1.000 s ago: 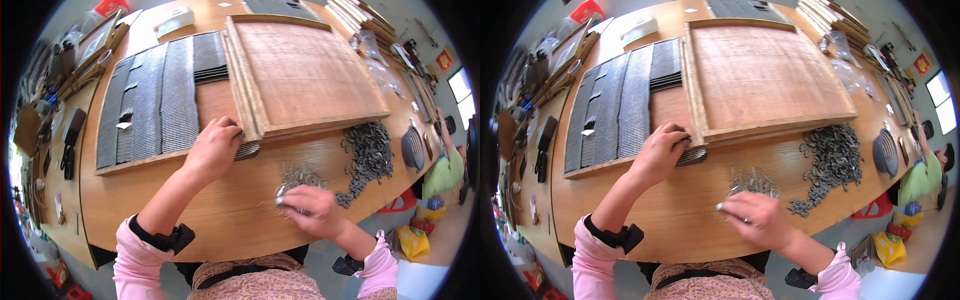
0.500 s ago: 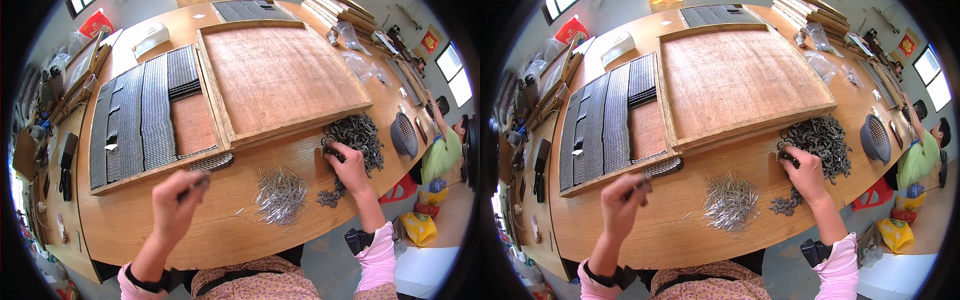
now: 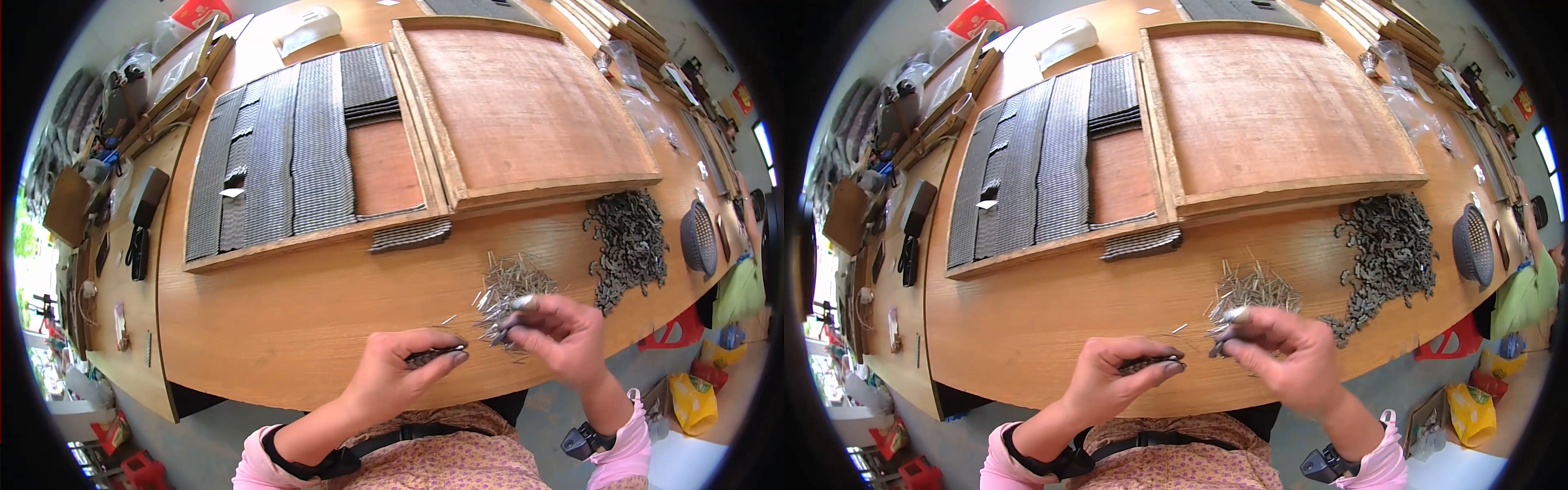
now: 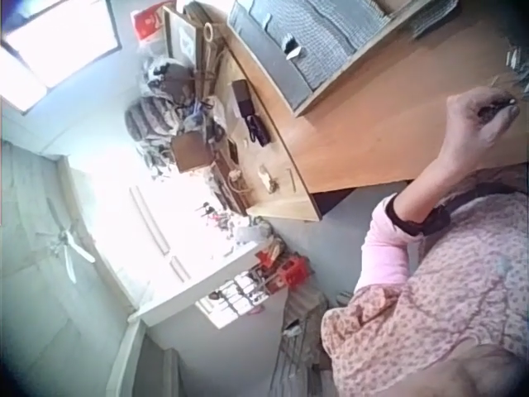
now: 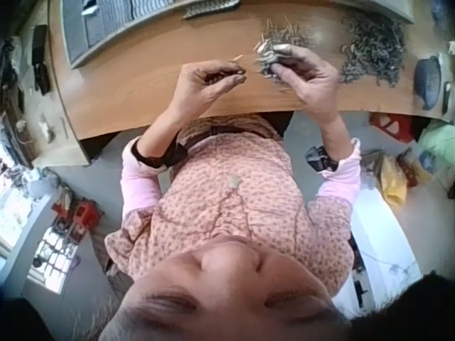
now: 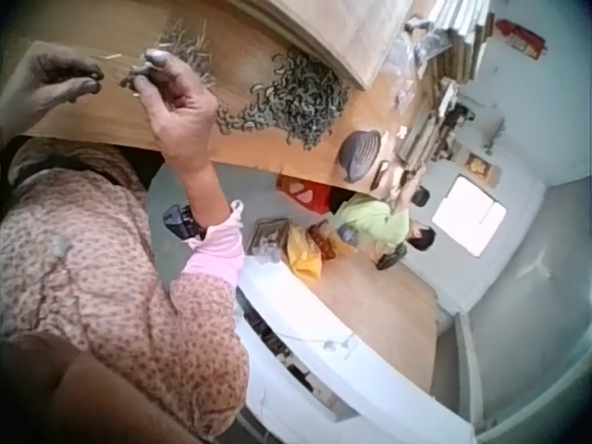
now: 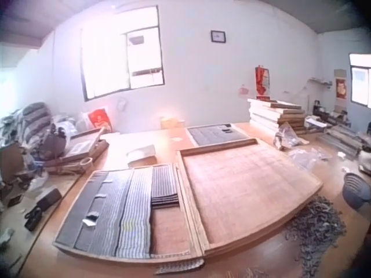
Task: The person is assembling small metal pins or components and placing them into a partitioned tray.
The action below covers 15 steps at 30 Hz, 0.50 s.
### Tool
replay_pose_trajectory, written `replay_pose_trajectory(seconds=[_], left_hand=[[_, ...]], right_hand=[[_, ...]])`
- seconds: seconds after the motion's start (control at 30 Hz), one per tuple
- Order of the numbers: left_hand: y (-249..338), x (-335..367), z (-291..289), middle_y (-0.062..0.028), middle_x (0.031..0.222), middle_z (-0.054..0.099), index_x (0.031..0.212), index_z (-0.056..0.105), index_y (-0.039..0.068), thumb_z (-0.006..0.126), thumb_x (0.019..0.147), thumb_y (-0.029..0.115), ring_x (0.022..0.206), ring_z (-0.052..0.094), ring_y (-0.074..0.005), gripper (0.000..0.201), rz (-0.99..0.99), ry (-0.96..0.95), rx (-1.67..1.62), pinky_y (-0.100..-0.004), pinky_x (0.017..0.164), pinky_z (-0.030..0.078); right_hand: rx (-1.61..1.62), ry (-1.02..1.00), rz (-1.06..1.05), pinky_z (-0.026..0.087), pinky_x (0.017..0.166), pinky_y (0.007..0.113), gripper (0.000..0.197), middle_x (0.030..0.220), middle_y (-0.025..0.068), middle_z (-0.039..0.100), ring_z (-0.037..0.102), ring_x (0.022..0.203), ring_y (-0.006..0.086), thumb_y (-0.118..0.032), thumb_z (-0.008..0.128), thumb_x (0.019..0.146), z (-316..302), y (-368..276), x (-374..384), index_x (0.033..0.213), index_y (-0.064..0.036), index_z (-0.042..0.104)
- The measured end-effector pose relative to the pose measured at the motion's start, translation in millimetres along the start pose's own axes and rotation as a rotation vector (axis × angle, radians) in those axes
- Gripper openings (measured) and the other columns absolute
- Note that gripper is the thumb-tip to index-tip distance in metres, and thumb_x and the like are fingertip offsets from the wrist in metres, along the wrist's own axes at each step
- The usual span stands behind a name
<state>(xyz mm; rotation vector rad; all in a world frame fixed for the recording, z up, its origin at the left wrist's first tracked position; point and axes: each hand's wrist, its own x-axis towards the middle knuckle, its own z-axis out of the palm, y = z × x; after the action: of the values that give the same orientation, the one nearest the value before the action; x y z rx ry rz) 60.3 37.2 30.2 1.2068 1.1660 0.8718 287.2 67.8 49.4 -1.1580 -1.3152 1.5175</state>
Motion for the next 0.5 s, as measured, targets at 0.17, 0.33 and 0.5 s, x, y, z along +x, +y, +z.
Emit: replay_pose_trajectory(seconds=[0.17,0.33,0.5], left_hand=[[-4,-15,-8,-0.0053,0.082,0.072,0.100,0.073,0.000,0.073,0.087,0.012,0.070,0.057,-0.0058,0.017,-0.126,-0.017,-0.098,-0.0231,0.064,0.048],[-12,-12,-14,-0.0011,0.085,0.071,0.102,0.073,-0.001,0.072,0.088,0.008,0.072,0.058,-0.0031,0.016,-0.144,-0.052,0.005,-0.0197,0.063,0.048],[-18,-14,-17,-0.0009,0.086,0.072,0.102,0.073,0.000,0.071,0.089,0.009,0.075,0.059,-0.0038,0.017,-0.201,-0.144,0.013,-0.0206,0.065,0.049]], right_hand=[[-0.380,-0.105,-0.393,0.058,0.072,0.025,0.025,0.092,0.0109,0.074,0.072,0.083,0.0141,0.005,0.075,0.079,22,8,-8,0.103,0.0015,0.070],[-0.157,-0.099,-0.022,0.058,0.075,0.025,0.032,0.094,0.0105,0.072,0.071,0.083,0.0133,0.005,0.072,0.082,28,15,-5,0.113,0.0024,0.065],[0.037,-0.150,0.223,0.057,0.076,0.025,0.037,0.095,0.0098,0.070,0.069,0.086,0.0130,0.005,0.070,0.084,32,18,0,0.120,0.0027,0.061]])
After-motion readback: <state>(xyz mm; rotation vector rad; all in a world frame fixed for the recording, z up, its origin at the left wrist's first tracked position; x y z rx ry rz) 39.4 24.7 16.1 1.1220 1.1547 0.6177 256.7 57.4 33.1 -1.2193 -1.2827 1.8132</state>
